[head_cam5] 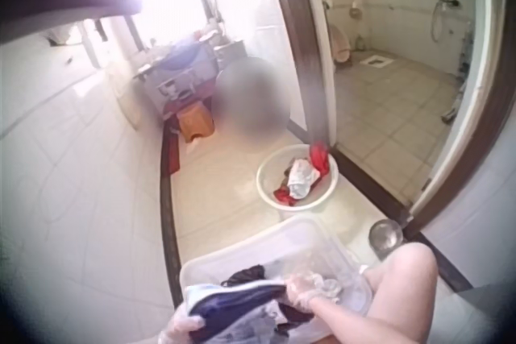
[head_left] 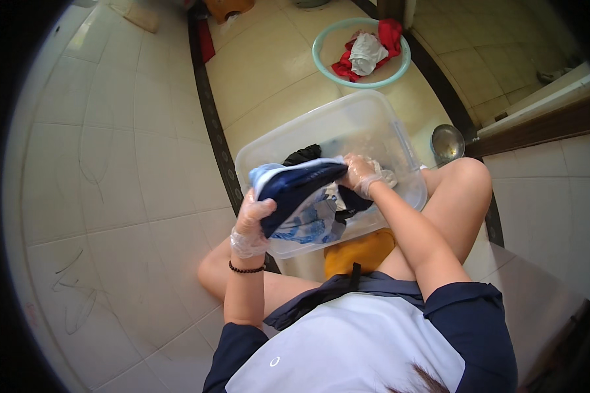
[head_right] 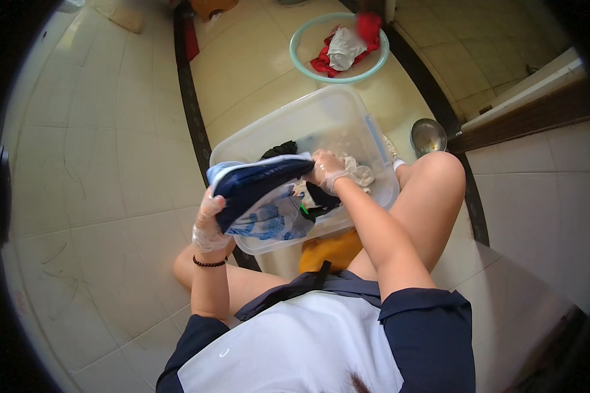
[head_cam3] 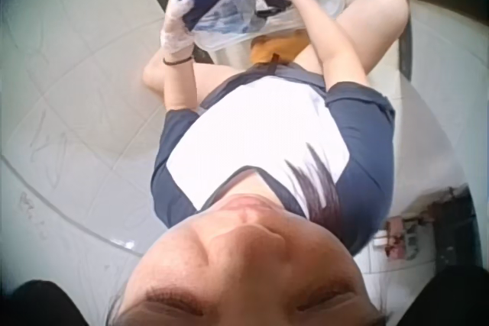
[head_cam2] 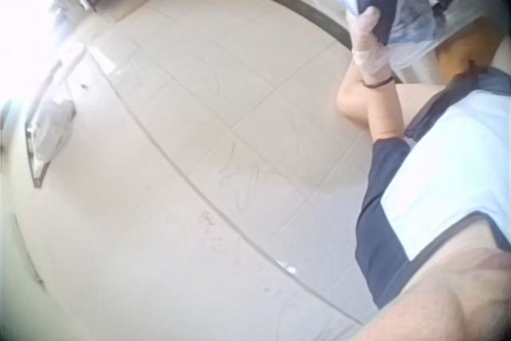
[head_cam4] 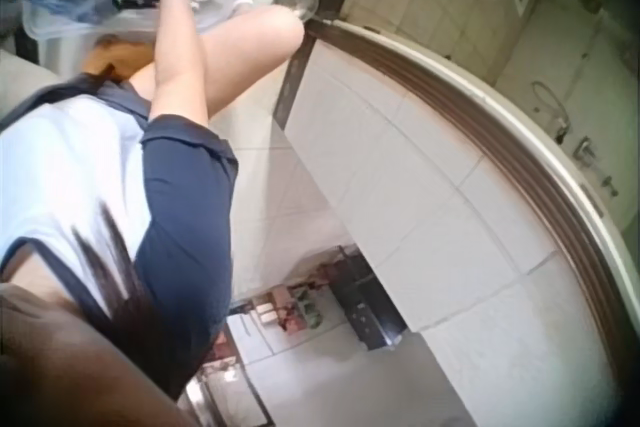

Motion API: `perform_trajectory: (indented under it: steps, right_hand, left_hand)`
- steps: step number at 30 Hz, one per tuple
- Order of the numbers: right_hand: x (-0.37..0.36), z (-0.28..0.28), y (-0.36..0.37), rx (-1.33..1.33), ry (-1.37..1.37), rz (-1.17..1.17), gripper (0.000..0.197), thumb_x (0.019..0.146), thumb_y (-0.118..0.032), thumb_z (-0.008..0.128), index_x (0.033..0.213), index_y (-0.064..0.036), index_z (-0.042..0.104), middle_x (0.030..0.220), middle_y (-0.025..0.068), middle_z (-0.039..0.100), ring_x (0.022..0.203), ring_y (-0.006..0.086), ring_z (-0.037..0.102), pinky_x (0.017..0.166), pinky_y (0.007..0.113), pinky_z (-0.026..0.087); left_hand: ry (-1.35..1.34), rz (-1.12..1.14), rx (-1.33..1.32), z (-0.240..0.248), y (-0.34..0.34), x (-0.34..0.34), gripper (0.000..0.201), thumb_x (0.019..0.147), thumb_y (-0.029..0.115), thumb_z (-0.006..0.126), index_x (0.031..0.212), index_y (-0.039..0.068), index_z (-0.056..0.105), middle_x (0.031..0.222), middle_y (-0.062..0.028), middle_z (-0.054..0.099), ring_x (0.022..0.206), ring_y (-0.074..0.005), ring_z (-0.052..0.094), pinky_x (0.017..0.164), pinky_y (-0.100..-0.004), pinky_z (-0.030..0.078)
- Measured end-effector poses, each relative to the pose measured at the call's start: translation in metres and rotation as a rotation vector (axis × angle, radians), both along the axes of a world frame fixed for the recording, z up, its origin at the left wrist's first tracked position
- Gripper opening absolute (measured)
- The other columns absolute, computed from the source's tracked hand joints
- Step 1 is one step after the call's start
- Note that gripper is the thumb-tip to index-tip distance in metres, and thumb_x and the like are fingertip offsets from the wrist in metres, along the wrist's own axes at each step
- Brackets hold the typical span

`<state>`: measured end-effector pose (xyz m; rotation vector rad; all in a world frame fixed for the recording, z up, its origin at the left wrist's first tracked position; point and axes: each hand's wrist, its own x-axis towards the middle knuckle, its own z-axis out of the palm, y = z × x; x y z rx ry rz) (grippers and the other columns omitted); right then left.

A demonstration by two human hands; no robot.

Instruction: The person sits on the floor and hand-washes various garments in a clear plastic tub filled with water. They scrub the clothes using a green brush and their gloved hands, then wring out the excess water and transfer the items into a separate light blue basin.

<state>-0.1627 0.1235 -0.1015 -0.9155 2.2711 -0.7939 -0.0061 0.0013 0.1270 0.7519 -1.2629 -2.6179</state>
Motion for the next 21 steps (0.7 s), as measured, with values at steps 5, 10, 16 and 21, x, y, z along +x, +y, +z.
perform_trajectory:
  steps: [5,10,16,21]
  right_hand:
    - [-0.015,0.009,-0.007,-0.405,-0.872,-0.225,0.033,0.060,-0.005,0.074,0.092,-0.0055,0.066,0.085,0.0040,0.065,0.078,0.0159,0.059,0.076,0.031,0.047]
    - [0.006,0.082,-0.013,-0.501,-0.474,-0.019,0.088,0.052,-0.011,0.084,0.128,-0.0067,0.041,0.119,0.0063,0.049,0.111,0.0188,0.046,0.097,0.032,0.038]
    - [0.080,0.135,-0.012,-0.849,0.032,0.324,0.042,0.056,-0.025,0.076,0.085,-0.0002,0.059,0.101,0.0200,0.058,0.103,0.0338,0.053,0.090,0.041,0.040]
    - [0.101,0.156,-0.005,-0.976,0.273,0.158,0.054,0.050,-0.029,0.080,0.090,0.0005,0.058,0.092,0.0177,0.057,0.090,0.0361,0.055,0.080,0.043,0.043]
  left_hand:
    - [-0.060,0.348,0.549,-0.084,-0.064,0.032,0.040,0.084,0.017,0.059,0.115,-0.007,0.050,0.111,-0.0230,0.059,0.098,-0.0350,0.060,0.085,-0.0506,0.051]
    - [-0.138,0.116,0.758,-0.139,-0.011,0.013,0.042,0.082,0.038,0.065,0.112,0.011,0.057,0.112,-0.0117,0.061,0.108,-0.0283,0.054,0.098,-0.0451,0.040]
    - [0.409,-0.098,0.093,-0.155,0.008,0.007,0.045,0.092,0.044,0.039,0.121,0.010,0.048,0.122,-0.0057,0.051,0.113,-0.0195,0.048,0.100,-0.0322,0.036]
    - [0.065,0.170,0.357,-0.129,0.020,0.008,0.039,0.094,0.039,0.039,0.117,0.009,0.051,0.115,-0.0042,0.055,0.104,-0.0169,0.052,0.092,-0.0308,0.041]
